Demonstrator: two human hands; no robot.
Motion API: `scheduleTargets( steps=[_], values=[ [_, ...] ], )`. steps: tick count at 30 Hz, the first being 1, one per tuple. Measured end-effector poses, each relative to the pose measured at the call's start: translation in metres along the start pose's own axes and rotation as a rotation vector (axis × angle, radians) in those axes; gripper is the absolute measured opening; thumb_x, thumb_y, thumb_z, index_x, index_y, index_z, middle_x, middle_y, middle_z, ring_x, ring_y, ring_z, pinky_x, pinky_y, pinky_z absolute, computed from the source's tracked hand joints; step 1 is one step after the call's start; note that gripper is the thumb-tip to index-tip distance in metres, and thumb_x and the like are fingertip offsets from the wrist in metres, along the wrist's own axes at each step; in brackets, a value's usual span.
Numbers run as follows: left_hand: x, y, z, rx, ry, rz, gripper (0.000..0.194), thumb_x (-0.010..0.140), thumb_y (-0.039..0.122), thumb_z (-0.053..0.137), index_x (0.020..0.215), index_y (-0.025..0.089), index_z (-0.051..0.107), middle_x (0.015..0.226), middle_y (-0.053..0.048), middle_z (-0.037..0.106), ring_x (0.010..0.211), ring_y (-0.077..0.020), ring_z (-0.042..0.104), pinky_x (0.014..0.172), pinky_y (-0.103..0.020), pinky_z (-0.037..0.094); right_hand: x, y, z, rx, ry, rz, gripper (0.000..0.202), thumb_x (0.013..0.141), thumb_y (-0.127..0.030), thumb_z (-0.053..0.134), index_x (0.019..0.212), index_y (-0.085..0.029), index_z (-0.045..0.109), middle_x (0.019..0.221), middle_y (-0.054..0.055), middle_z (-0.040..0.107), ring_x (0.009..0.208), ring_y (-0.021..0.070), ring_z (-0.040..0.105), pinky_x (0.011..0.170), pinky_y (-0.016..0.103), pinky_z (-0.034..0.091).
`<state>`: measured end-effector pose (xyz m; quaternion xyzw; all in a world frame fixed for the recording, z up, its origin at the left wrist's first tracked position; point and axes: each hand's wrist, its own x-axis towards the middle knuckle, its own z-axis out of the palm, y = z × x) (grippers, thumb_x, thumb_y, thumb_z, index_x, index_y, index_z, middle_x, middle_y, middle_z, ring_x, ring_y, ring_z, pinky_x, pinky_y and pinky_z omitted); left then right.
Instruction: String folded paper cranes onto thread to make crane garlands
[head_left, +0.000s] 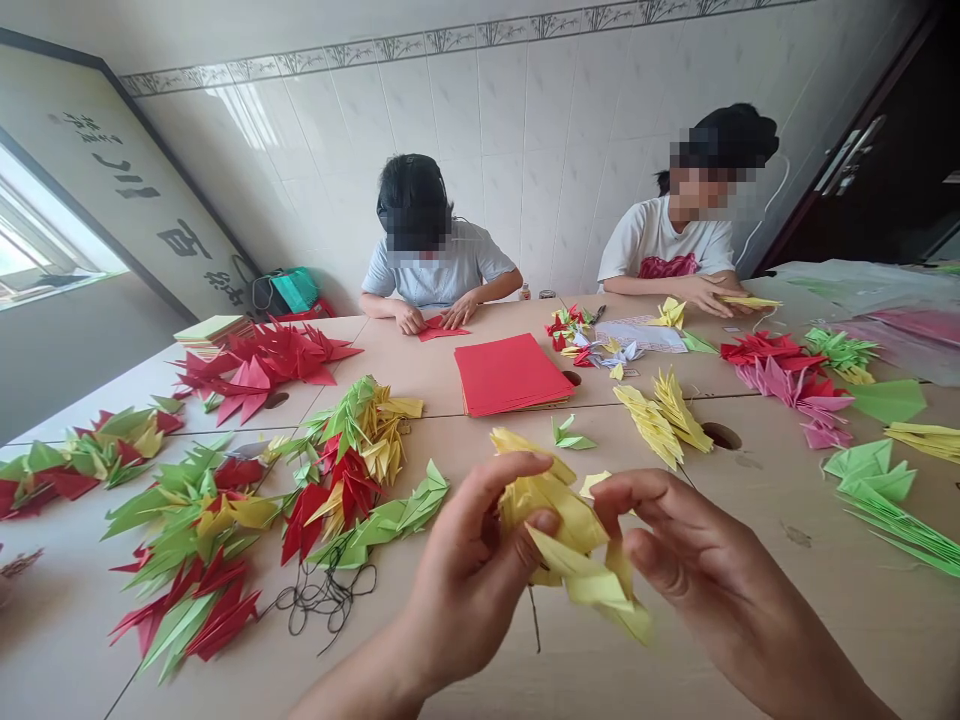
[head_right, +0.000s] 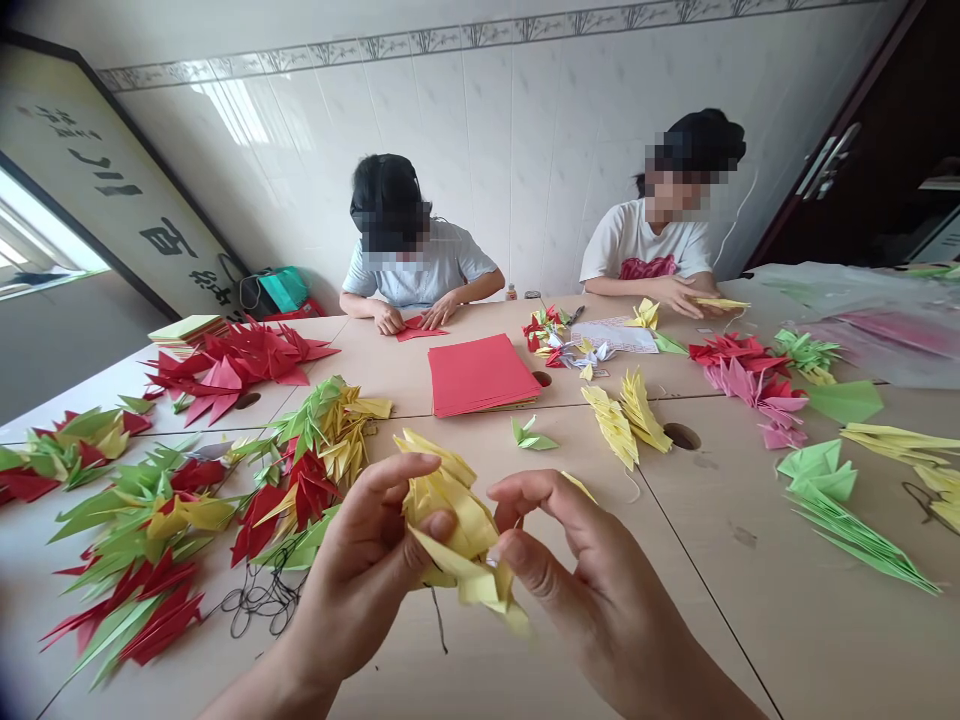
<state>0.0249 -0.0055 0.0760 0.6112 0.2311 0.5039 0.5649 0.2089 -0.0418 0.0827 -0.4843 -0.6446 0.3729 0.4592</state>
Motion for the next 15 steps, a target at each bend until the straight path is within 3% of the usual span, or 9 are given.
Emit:
scheduleTargets(
  steps=[5, 8, 11, 15],
  values=[
    [0.005, -0.001, -0.009, 0.096, 0.166, 0.041, 0.017, 0.091, 0.018, 0.056, 0.094, 0.028, 0.069, 0.089, -0.001, 0.055, 0.07, -0.0081, 0.053, 0.054, -0.015, 0.046, 0.0, 0.003, -0.008, -0.161, 0.239, -0.181, 0.032, 0.087, -0.055, 0.053, 0.108, -0.03, 0.056, 0.109, 0.001, 0.062, 0.11, 0.016, 0.059, 0.091, 0.019, 0.049],
    [0.006, 0.001, -0.011, 0.247, 0.237, 0.089, 0.015, 0.09, 0.017, 0.057, 0.089, 0.027, 0.069, 0.083, 0.0, 0.053, 0.069, -0.008, 0.05, 0.054, -0.015, 0.043, -0.002, 0.002, -0.006, -0.306, 0.263, -0.242, 0.031, 0.084, -0.056, 0.057, 0.099, -0.029, 0.056, 0.1, 0.001, 0.062, 0.102, 0.0153, 0.061, 0.084, 0.018, 0.051],
    [0.004, 0.004, -0.008, 0.442, 0.232, 0.211, 0.017, 0.089, 0.012, 0.057, 0.092, 0.025, 0.067, 0.082, 0.001, 0.054, 0.072, -0.0088, 0.051, 0.058, -0.016, 0.044, -0.001, 0.0, 0.001, -0.459, 0.264, -0.253, 0.029, 0.082, -0.054, 0.061, 0.094, -0.028, 0.055, 0.088, -0.002, 0.064, 0.082, 0.0137, 0.064, 0.072, 0.02, 0.054],
    [0.002, 0.008, -0.004, 0.592, 0.134, 0.425, 0.023, 0.086, 0.003, 0.055, 0.097, 0.02, 0.065, 0.086, 0.0, 0.056, 0.075, -0.0086, 0.053, 0.065, -0.016, 0.046, 0.001, -0.001, 0.008, -0.51, 0.252, -0.221, 0.034, 0.085, -0.05, 0.06, 0.11, -0.03, 0.052, 0.074, -0.006, 0.063, 0.066, 0.0115, 0.064, 0.062, 0.019, 0.053]
  ],
)
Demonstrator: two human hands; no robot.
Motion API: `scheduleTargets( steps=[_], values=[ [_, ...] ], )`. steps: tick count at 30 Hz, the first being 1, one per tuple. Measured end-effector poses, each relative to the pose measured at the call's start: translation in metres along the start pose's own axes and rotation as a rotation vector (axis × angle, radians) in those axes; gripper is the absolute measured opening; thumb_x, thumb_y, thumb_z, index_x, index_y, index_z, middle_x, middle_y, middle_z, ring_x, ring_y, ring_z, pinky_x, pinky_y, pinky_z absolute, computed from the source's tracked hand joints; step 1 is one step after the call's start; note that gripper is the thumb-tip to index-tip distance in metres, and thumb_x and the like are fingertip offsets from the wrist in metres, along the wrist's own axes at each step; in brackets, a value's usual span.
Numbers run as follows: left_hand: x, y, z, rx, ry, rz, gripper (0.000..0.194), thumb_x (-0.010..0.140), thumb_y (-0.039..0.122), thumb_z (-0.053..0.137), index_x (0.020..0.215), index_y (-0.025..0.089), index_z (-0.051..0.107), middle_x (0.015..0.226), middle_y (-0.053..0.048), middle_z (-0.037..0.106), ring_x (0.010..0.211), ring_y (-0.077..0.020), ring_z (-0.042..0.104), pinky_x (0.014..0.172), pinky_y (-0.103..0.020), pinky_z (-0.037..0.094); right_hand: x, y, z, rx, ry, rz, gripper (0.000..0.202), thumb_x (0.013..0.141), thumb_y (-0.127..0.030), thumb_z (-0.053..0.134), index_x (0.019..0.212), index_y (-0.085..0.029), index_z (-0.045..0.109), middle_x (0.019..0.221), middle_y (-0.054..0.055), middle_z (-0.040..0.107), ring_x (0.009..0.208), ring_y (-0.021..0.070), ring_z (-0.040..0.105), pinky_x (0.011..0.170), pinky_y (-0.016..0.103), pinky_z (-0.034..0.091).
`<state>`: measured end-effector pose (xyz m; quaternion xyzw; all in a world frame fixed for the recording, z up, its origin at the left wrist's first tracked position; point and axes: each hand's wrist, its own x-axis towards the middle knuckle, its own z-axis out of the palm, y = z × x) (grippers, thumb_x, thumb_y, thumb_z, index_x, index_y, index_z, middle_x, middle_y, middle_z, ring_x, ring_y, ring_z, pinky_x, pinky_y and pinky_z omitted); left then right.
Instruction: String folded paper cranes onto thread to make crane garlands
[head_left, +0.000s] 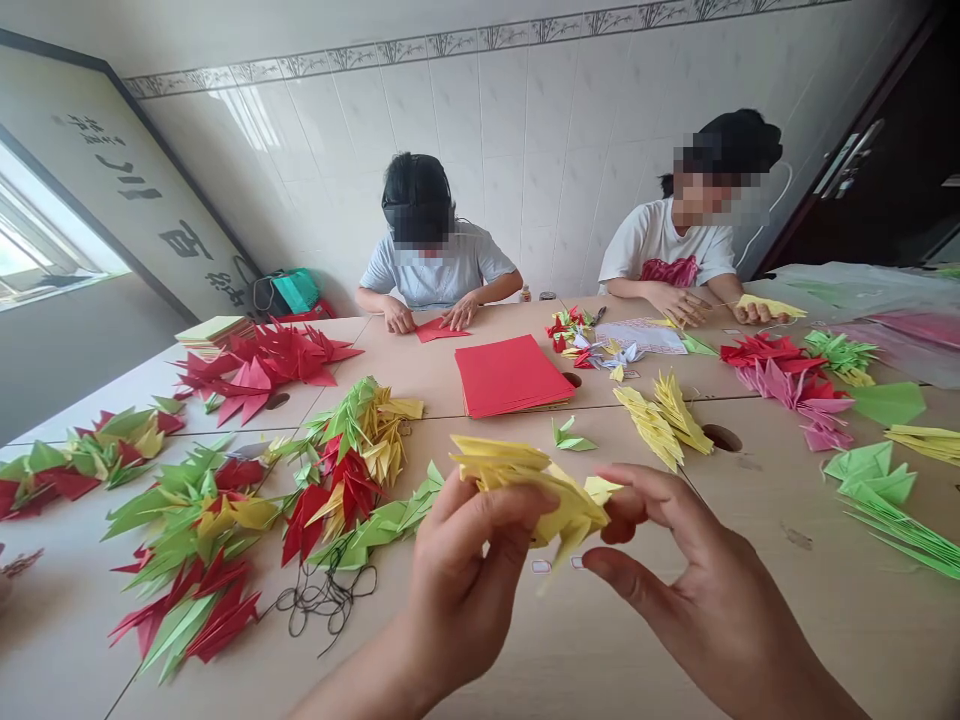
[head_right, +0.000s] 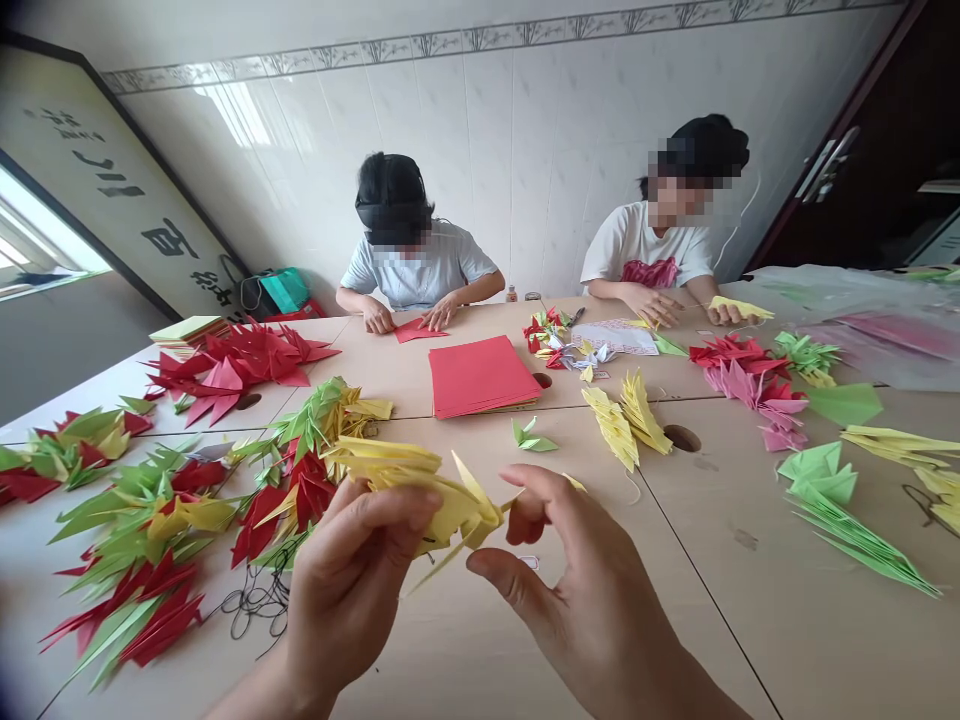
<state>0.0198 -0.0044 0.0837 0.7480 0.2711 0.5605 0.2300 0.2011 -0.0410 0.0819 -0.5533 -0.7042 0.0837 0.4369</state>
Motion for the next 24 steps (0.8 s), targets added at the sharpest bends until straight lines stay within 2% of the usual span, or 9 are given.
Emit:
scheduleTargets(
  steps=[2, 4, 7, 10, 13, 18, 22, 24],
  values=[
    [0.0, 0.001, 0.0, 0.015, -0.027, 0.068, 0.025, 0.085, 0.001, 0.055, 0.1, 0.019, 0.064, 0.088, -0.001, 0.058, 0.076, -0.0091, 0.054, 0.065, -0.017, 0.047, 0.001, -0.002, 0.001, 0.035, -0.081, 0.011, 0.025, 0.088, -0.048, 0.057, 0.105, -0.029, 0.055, 0.072, -0.006, 0.064, 0.063, 0.0102, 0.063, 0.058, 0.018, 0.052],
    [0.0, 0.002, 0.0, 0.029, -0.028, 0.099, 0.026, 0.085, 0.001, 0.054, 0.101, 0.018, 0.064, 0.089, -0.002, 0.058, 0.077, -0.0105, 0.055, 0.065, -0.019, 0.048, 0.002, -0.003, 0.0, 0.048, -0.126, 0.018, 0.019, 0.088, -0.046, 0.058, 0.089, -0.027, 0.058, 0.069, -0.007, 0.062, 0.06, 0.0097, 0.061, 0.054, 0.018, 0.05],
    [0.001, 0.002, 0.001, 0.057, 0.0, 0.085, 0.026, 0.084, 0.001, 0.055, 0.099, 0.02, 0.064, 0.088, -0.003, 0.059, 0.076, -0.0123, 0.055, 0.063, -0.022, 0.048, 0.003, -0.005, -0.003, 0.017, -0.073, -0.002, 0.02, 0.086, -0.044, 0.061, 0.081, -0.025, 0.057, 0.067, -0.006, 0.061, 0.058, 0.0106, 0.059, 0.053, 0.02, 0.049],
    [0.002, 0.002, 0.002, 0.078, 0.018, 0.06, 0.025, 0.084, 0.001, 0.055, 0.097, 0.02, 0.065, 0.086, -0.003, 0.059, 0.074, -0.0126, 0.055, 0.062, -0.022, 0.047, 0.002, -0.005, -0.006, -0.02, 0.011, -0.065, 0.016, 0.087, -0.04, 0.061, 0.085, -0.025, 0.056, 0.07, -0.004, 0.063, 0.059, 0.0126, 0.061, 0.056, 0.022, 0.05],
    [0.001, 0.002, 0.003, 0.103, 0.026, 0.055, 0.025, 0.084, 0.001, 0.055, 0.1, 0.019, 0.065, 0.087, -0.003, 0.059, 0.076, -0.0125, 0.056, 0.065, -0.022, 0.048, 0.0, -0.002, -0.005, -0.056, 0.053, -0.149, 0.01, 0.089, -0.034, 0.058, 0.095, -0.027, 0.055, 0.081, 0.0, 0.068, 0.069, 0.0163, 0.065, 0.063, 0.026, 0.053],
    [0.0, 0.0, 0.004, 0.167, 0.053, 0.043, 0.028, 0.084, 0.004, 0.058, 0.106, 0.02, 0.065, 0.092, -0.003, 0.059, 0.085, -0.0139, 0.059, 0.071, -0.022, 0.05, -0.006, 0.005, -0.002, -0.169, 0.125, -0.314, 0.029, 0.087, -0.014, 0.056, 0.113, -0.025, 0.05, 0.095, 0.007, 0.065, 0.09, 0.0209, 0.064, 0.077, 0.031, 0.053],
    [0.001, 0.002, 0.004, 0.165, 0.062, 0.005, 0.024, 0.082, 0.013, 0.066, 0.104, 0.021, 0.068, 0.087, -0.002, 0.06, 0.08, -0.0132, 0.06, 0.067, -0.021, 0.052, -0.008, 0.008, 0.0, -0.196, 0.15, -0.347, 0.032, 0.085, -0.014, 0.059, 0.115, -0.023, 0.05, 0.098, 0.009, 0.063, 0.092, 0.0219, 0.062, 0.08, 0.033, 0.052],
    [0.002, 0.003, 0.004, 0.124, 0.052, -0.067, 0.021, 0.081, 0.019, 0.069, 0.102, 0.022, 0.069, 0.085, -0.002, 0.06, 0.077, -0.013, 0.06, 0.064, -0.02, 0.052, -0.008, 0.009, 0.0, -0.191, 0.168, -0.346, 0.032, 0.084, -0.015, 0.062, 0.112, -0.022, 0.051, 0.098, 0.01, 0.063, 0.091, 0.0219, 0.062, 0.08, 0.033, 0.052]
  ],
)
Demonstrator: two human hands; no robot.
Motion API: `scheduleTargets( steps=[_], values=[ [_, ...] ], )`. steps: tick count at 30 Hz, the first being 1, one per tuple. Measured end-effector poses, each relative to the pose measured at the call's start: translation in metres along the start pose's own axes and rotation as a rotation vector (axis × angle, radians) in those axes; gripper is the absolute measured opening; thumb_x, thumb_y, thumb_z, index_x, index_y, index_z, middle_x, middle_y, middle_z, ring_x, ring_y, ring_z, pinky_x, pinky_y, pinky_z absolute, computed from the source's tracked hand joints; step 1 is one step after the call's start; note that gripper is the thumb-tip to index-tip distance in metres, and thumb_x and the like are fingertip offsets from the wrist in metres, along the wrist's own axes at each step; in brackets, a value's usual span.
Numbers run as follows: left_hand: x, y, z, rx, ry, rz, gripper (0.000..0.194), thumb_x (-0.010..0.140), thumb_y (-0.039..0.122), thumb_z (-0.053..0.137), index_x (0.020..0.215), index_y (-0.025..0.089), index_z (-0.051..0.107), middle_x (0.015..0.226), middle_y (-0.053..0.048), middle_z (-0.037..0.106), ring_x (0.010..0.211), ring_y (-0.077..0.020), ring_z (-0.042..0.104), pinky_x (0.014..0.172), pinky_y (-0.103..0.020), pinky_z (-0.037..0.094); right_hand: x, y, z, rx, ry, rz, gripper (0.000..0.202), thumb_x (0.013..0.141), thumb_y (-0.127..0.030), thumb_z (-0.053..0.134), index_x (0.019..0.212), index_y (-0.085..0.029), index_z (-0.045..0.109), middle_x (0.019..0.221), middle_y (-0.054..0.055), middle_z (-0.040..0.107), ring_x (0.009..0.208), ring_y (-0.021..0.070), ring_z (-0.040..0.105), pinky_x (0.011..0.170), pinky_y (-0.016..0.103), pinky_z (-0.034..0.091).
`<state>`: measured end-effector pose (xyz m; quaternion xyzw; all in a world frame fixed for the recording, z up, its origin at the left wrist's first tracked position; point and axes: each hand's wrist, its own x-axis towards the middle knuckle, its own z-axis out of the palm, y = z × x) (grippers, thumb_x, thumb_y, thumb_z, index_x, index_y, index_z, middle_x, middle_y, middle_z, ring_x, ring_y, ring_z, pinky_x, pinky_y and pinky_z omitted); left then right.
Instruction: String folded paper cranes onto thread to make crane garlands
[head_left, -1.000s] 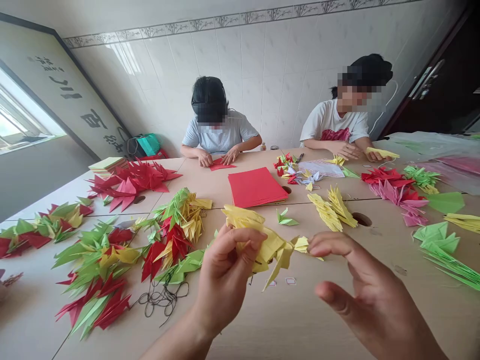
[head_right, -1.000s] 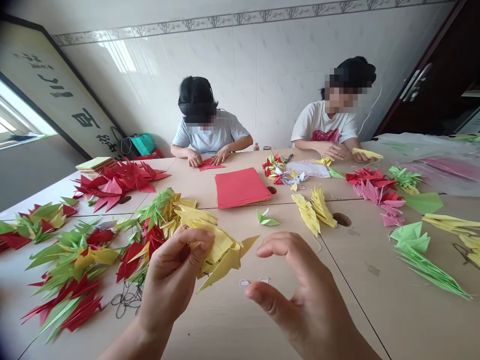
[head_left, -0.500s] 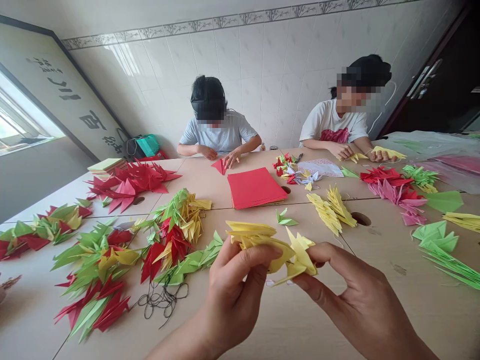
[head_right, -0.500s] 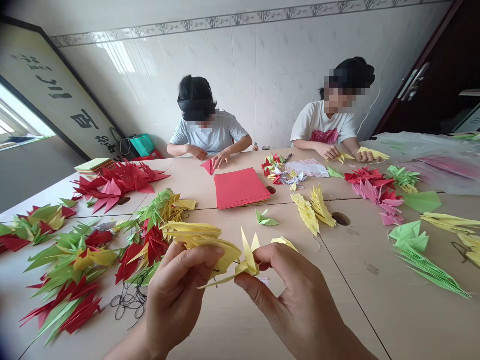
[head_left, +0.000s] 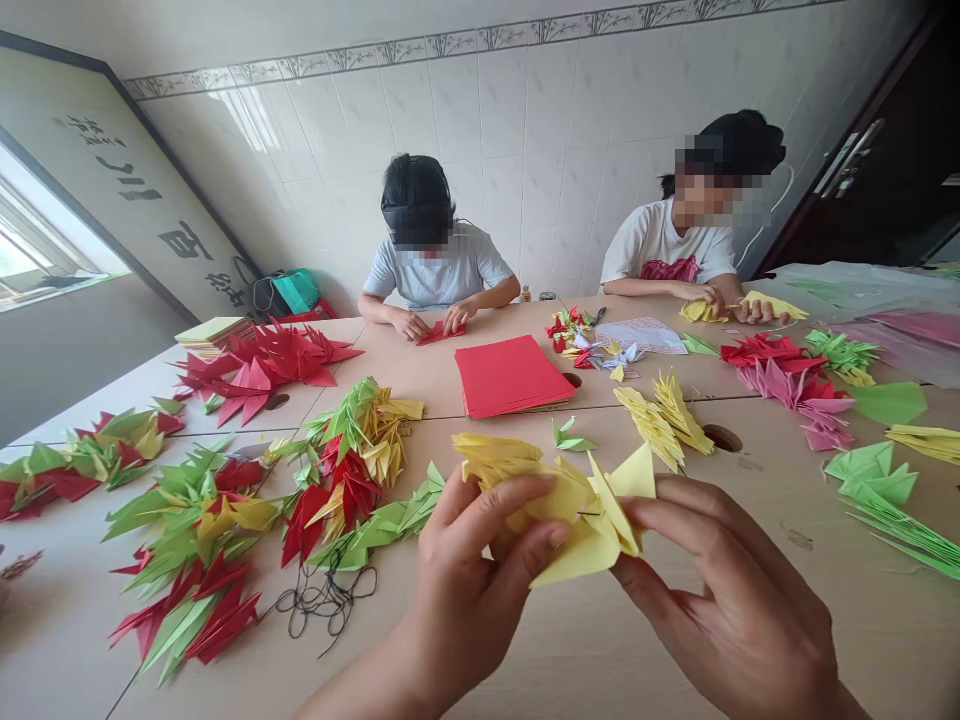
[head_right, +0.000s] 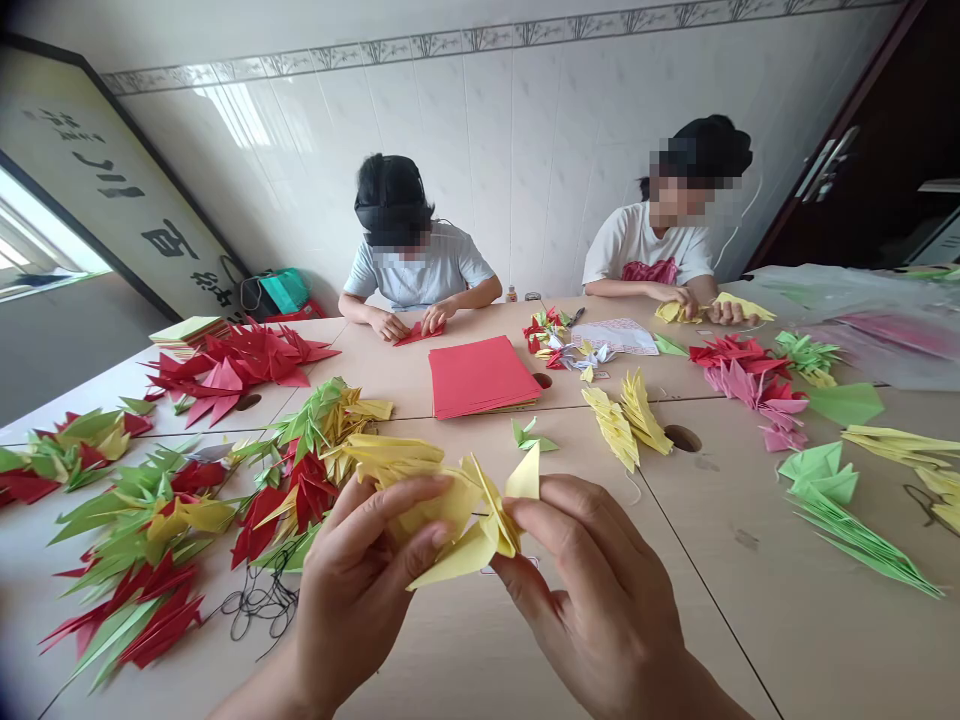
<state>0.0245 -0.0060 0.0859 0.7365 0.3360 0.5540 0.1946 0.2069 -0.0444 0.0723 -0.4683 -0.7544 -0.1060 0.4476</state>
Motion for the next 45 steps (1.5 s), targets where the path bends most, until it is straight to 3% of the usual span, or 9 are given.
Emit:
scheduleTargets(
  steps=[4, 6, 13, 17, 22, 29, 33, 37, 45],
  values=[
    [0.002, 0.001, 0.0, -0.138, -0.063, -0.201, 0.017, 0.085, 0.024, 0.065, 0.1, 0.022, 0.072, 0.083, -0.004, 0.062, 0.073, -0.0131, 0.061, 0.058, -0.02, 0.054, 0.002, 0.001, 0.002, -0.023, 0.038, 0.019, 0.027, 0.084, -0.016, 0.062, 0.108, -0.023, 0.053, 0.096, 0.009, 0.064, 0.089, 0.0217, 0.063, 0.077, 0.032, 0.053],
    [0.002, 0.001, 0.0, -0.148, -0.07, -0.201, 0.018, 0.086, 0.022, 0.063, 0.103, 0.023, 0.071, 0.085, -0.005, 0.063, 0.075, -0.0142, 0.062, 0.06, -0.021, 0.055, 0.005, 0.001, 0.002, -0.004, 0.026, 0.074, 0.022, 0.086, -0.019, 0.061, 0.106, -0.025, 0.053, 0.096, 0.008, 0.065, 0.089, 0.0216, 0.065, 0.077, 0.033, 0.054],
    [0.001, -0.009, -0.007, 0.132, -0.062, 0.39, 0.038, 0.083, -0.001, 0.054, 0.114, 0.018, 0.063, 0.106, -0.009, 0.066, 0.1, -0.0193, 0.062, 0.085, -0.032, 0.054, 0.015, -0.001, -0.006, 0.239, -0.212, 0.249, 0.011, 0.087, -0.035, 0.061, 0.095, -0.028, 0.06, 0.089, 0.0, 0.069, 0.082, 0.0181, 0.068, 0.07, 0.027, 0.056],
    [0.001, -0.011, -0.011, 0.166, -0.112, 0.505, 0.036, 0.082, -0.002, 0.053, 0.112, 0.015, 0.064, 0.11, -0.011, 0.064, 0.103, -0.0204, 0.061, 0.088, -0.035, 0.053, 0.015, -0.002, -0.01, 0.349, -0.251, 0.348, 0.007, 0.087, -0.032, 0.061, 0.092, -0.027, 0.061, 0.091, 0.0, 0.069, 0.085, 0.0175, 0.068, 0.072, 0.025, 0.056],
    [-0.001, -0.009, -0.008, 0.105, -0.149, 0.471, 0.046, 0.079, -0.006, 0.054, 0.118, 0.015, 0.062, 0.111, -0.011, 0.064, 0.103, -0.0202, 0.061, 0.086, -0.032, 0.054, 0.004, -0.002, -0.003, 0.387, -0.112, 0.369, 0.011, 0.087, -0.026, 0.06, 0.098, -0.03, 0.06, 0.096, 0.0, 0.069, 0.091, 0.016, 0.068, 0.077, 0.023, 0.056],
    [-0.002, -0.008, -0.007, 0.087, -0.116, 0.418, 0.041, 0.082, -0.002, 0.053, 0.117, 0.018, 0.062, 0.107, -0.01, 0.067, 0.102, -0.0208, 0.064, 0.084, -0.033, 0.056, 0.003, -0.008, 0.002, 0.503, -0.114, 0.503, 0.035, 0.087, -0.03, 0.061, 0.121, -0.035, 0.052, 0.102, -0.001, 0.07, 0.092, 0.0142, 0.07, 0.075, 0.02, 0.059],
    [-0.002, -0.004, -0.007, 0.04, -0.1, 0.352, 0.039, 0.084, -0.002, 0.053, 0.116, 0.019, 0.063, 0.107, -0.008, 0.068, 0.1, -0.0195, 0.065, 0.084, -0.031, 0.057, 0.008, -0.008, -0.001, 0.587, -0.18, 0.575, 0.034, 0.081, -0.036, 0.069, 0.114, -0.036, 0.061, 0.105, -0.002, 0.072, 0.091, 0.0162, 0.07, 0.073, 0.021, 0.06],
    [-0.002, -0.002, -0.005, -0.019, -0.124, 0.334, 0.043, 0.083, -0.005, 0.053, 0.119, 0.018, 0.061, 0.109, -0.009, 0.067, 0.101, -0.0197, 0.065, 0.083, -0.031, 0.058, 0.009, -0.006, -0.003, 0.582, -0.199, 0.603, 0.019, 0.082, -0.038, 0.068, 0.1, -0.032, 0.068, 0.092, -0.002, 0.074, 0.084, 0.0159, 0.071, 0.07, 0.02, 0.058],
    [-0.003, -0.005, -0.002, -0.005, -0.14, 0.408, 0.044, 0.079, -0.008, 0.055, 0.118, 0.012, 0.062, 0.11, -0.01, 0.065, 0.107, -0.0186, 0.061, 0.092, -0.028, 0.053, 0.007, -0.002, -0.002, 0.658, -0.231, 0.64, 0.02, 0.08, -0.04, 0.069, 0.096, -0.028, 0.069, 0.079, -0.002, 0.068, 0.075, 0.0155, 0.066, 0.069, 0.023, 0.056]
  ],
)
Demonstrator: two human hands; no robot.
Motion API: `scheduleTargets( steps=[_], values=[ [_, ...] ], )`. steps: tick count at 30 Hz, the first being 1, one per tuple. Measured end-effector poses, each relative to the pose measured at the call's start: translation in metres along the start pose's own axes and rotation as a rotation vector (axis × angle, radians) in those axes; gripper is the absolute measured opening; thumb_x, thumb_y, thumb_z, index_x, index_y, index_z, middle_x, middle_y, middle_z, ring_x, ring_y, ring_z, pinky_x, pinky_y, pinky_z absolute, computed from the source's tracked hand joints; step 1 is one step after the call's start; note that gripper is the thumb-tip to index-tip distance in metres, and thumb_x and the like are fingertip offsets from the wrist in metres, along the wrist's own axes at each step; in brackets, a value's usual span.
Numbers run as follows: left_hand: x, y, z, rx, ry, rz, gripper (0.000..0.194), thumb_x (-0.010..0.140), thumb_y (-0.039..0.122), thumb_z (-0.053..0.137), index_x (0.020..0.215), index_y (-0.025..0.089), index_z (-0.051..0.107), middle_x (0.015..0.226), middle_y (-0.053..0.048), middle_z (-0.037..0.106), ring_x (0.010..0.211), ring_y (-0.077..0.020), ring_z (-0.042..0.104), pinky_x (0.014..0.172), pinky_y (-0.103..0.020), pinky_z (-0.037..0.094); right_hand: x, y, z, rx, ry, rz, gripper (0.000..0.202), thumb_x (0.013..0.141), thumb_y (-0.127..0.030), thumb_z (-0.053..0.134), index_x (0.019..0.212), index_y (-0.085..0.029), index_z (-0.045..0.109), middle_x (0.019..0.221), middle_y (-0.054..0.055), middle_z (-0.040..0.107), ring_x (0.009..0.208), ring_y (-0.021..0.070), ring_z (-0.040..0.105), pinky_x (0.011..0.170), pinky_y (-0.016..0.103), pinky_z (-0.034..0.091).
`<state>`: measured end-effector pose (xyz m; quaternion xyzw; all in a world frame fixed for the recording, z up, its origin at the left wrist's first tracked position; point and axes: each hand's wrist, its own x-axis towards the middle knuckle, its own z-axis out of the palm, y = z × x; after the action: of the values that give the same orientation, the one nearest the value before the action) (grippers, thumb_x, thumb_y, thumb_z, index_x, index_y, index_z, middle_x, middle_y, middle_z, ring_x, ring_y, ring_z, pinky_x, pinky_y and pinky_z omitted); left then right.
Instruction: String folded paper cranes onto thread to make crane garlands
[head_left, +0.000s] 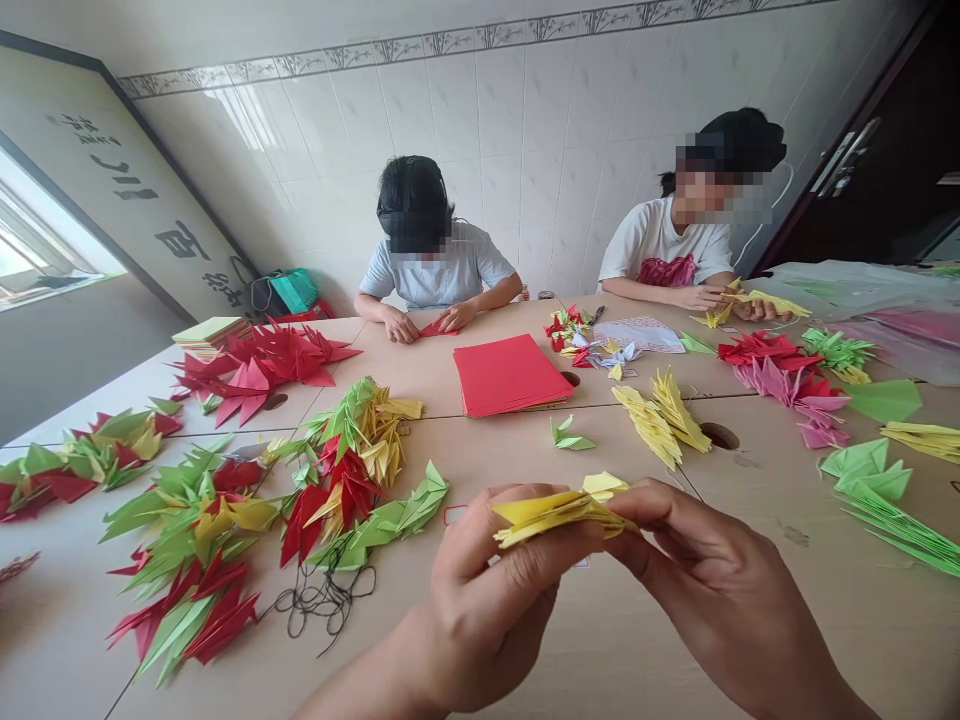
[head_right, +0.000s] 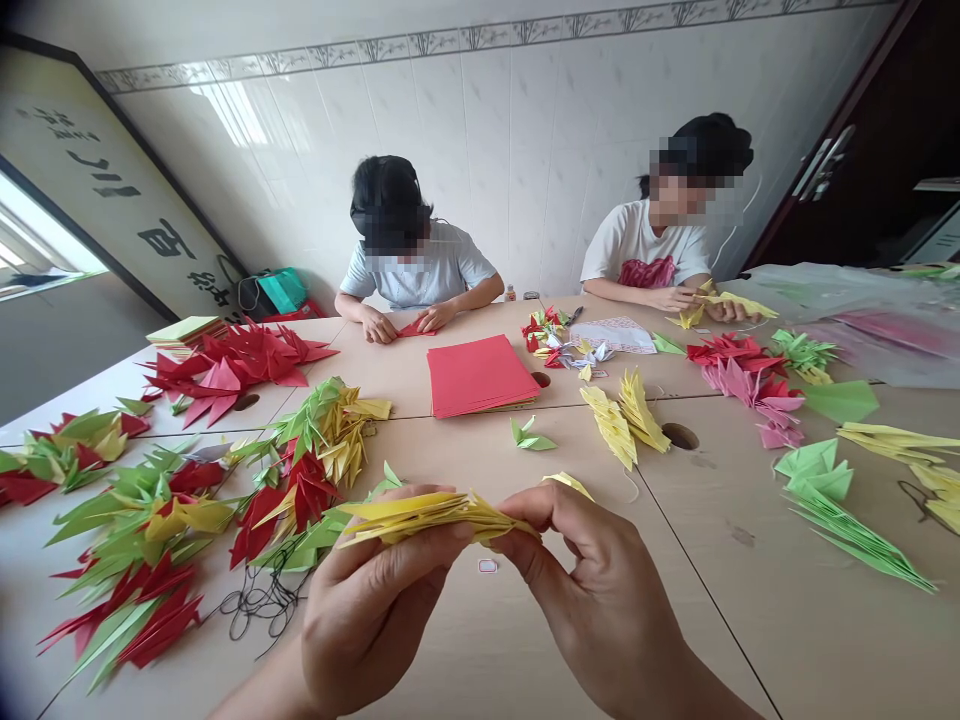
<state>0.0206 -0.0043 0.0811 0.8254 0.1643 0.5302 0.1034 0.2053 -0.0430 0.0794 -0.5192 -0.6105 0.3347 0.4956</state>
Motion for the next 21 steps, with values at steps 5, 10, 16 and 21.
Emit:
scheduleTargets(
  steps=[5, 10, 16, 21],
  values=[
    [0.003, 0.0, 0.003, -0.007, 0.035, -0.101, 0.041, 0.081, -0.006, 0.055, 0.114, 0.017, 0.063, 0.105, -0.007, 0.067, 0.095, -0.0148, 0.064, 0.082, -0.024, 0.054, 0.008, -0.005, -0.003, 0.138, -0.103, 0.214, 0.026, 0.078, -0.042, 0.072, 0.097, -0.024, 0.069, 0.081, -0.001, 0.069, 0.074, 0.0148, 0.064, 0.066, 0.023, 0.054],
    [0.002, -0.008, 0.011, 0.014, 0.062, -0.138, 0.037, 0.083, -0.002, 0.054, 0.111, 0.021, 0.064, 0.1, -0.007, 0.066, 0.086, -0.0148, 0.062, 0.074, -0.025, 0.053, 0.02, 0.005, -0.005, 0.234, -0.169, 0.269, 0.032, 0.077, -0.042, 0.072, 0.101, -0.022, 0.068, 0.081, 0.001, 0.067, 0.074, 0.0142, 0.06, 0.064, 0.024, 0.05],
    [-0.013, -0.02, 0.018, -0.447, 0.089, -0.768, 0.036, 0.084, 0.017, 0.062, 0.119, 0.025, 0.058, 0.095, -0.005, 0.063, 0.078, -0.0155, 0.06, 0.062, -0.025, 0.05, 0.026, 0.038, 0.006, 0.326, -0.272, 0.328, 0.031, 0.072, -0.045, 0.075, 0.089, -0.02, 0.067, 0.08, 0.001, 0.067, 0.071, 0.013, 0.059, 0.063, 0.025, 0.048],
    [-0.046, -0.021, 0.023, -0.885, 0.276, -1.264, 0.092, 0.067, 0.015, 0.077, 0.142, 0.031, 0.025, 0.095, 0.0, 0.06, 0.081, -0.0141, 0.061, 0.07, -0.026, 0.051, 0.004, 0.067, 0.025, 0.345, -0.31, 0.452, 0.038, 0.069, -0.049, 0.076, 0.086, -0.017, 0.066, 0.08, 0.003, 0.068, 0.068, 0.0135, 0.061, 0.062, 0.027, 0.049]
  ],
)
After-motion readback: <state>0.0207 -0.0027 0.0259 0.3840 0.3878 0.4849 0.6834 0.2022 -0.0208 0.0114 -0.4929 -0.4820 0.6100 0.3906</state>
